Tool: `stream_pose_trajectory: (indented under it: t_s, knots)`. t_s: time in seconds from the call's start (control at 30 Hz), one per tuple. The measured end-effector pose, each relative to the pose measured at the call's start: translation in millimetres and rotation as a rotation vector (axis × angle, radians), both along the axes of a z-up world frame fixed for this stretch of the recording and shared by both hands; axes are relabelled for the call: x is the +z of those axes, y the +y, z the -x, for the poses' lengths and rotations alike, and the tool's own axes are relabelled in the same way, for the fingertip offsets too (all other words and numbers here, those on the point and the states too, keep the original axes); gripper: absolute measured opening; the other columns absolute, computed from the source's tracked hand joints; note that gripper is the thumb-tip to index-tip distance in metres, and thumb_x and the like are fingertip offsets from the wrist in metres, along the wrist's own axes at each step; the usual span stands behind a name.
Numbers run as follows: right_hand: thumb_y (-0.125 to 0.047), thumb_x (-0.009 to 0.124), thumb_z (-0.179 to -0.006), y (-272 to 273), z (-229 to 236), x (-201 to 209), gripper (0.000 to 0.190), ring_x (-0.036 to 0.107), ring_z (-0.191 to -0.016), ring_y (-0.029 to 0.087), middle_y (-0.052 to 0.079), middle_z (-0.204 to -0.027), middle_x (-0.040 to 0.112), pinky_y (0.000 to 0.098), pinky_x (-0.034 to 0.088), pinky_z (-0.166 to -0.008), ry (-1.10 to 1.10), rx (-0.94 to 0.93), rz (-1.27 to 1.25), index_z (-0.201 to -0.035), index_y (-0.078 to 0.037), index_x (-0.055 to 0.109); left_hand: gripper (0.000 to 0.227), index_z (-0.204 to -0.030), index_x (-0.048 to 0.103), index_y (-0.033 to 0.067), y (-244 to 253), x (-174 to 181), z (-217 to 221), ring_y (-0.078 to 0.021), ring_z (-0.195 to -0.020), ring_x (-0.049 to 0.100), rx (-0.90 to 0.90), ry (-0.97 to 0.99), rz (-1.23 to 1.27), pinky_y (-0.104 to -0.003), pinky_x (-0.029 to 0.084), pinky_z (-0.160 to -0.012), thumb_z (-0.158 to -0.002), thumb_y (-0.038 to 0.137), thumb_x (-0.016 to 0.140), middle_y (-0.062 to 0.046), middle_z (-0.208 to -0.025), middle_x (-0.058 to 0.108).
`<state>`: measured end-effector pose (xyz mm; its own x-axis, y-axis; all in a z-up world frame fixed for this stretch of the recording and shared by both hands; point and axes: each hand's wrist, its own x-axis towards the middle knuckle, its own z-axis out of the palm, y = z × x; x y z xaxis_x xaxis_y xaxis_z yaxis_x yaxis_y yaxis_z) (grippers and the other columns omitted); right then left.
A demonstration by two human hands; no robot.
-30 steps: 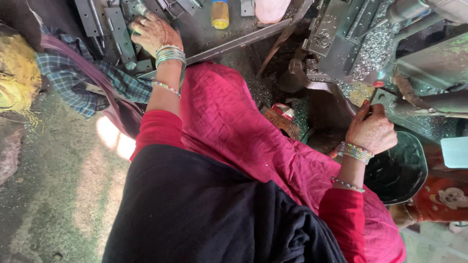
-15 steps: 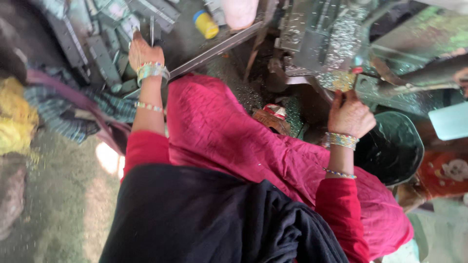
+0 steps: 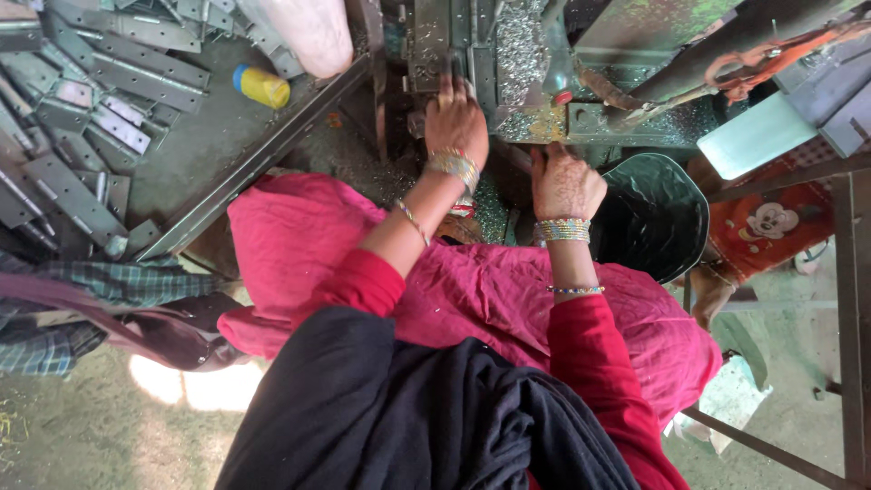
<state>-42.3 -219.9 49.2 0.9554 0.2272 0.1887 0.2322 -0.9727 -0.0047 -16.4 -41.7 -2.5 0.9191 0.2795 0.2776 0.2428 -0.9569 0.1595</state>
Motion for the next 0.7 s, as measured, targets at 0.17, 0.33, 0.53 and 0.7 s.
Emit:
stream_pose_trajectory:
  t_s: [0.17,0.33,0.53,0.7]
  knots:
    - [-0.061,0.060,-0.095,4,-11,4,0.049,0.073,-0.081,0.039,0.017,-0.086,0.075,0.0508,0.057,-0.068,0.241,0.152,0.107,-0.096,-0.014,0.072,0.044,-0.138,0.060,0.0068,0,-18,10,-0.0302,-0.150,0.032,-0.084,0.154,0.049,-0.057,0.017,-0.123,-0.101,0.022,0.041,-0.007,-0.155,0.049]
    - [-0.064,0.060,-0.095,-5,-25,-36,0.056,0.073,-0.090,0.040,0.020,-0.093,0.075,0.0512,0.057,-0.075,0.347,0.133,0.124,-0.099,-0.010,0.072,0.046,-0.142,0.058,0.0067,26,-8,-13,-0.0314,-0.150,0.033,-0.079,0.169,0.036,-0.062,0.010,-0.123,-0.101,0.020,0.042,-0.007,-0.154,0.049]
    - [-0.068,0.055,-0.093,-35,6,-102,0.063,0.071,-0.096,0.044,0.024,-0.099,0.073,0.0543,0.056,-0.081,0.524,0.020,-0.143,-0.104,-0.008,0.072,0.044,-0.134,0.063,0.0063,28,5,-19,-0.0335,-0.147,0.034,-0.110,0.138,-0.007,-0.064,0.003,-0.120,-0.096,0.019,0.045,-0.006,-0.152,0.051]
    - [-0.069,0.051,-0.095,-25,-4,-82,0.067,0.071,-0.092,0.043,0.024,-0.097,0.074,0.0541,0.056,-0.078,0.388,0.118,-0.037,-0.100,-0.006,0.072,0.039,-0.129,0.068,0.0096,32,0,-18,-0.0290,-0.153,0.030,-0.151,0.272,-0.083,-0.064,-0.002,-0.123,-0.102,0.021,0.043,-0.006,-0.154,0.050]
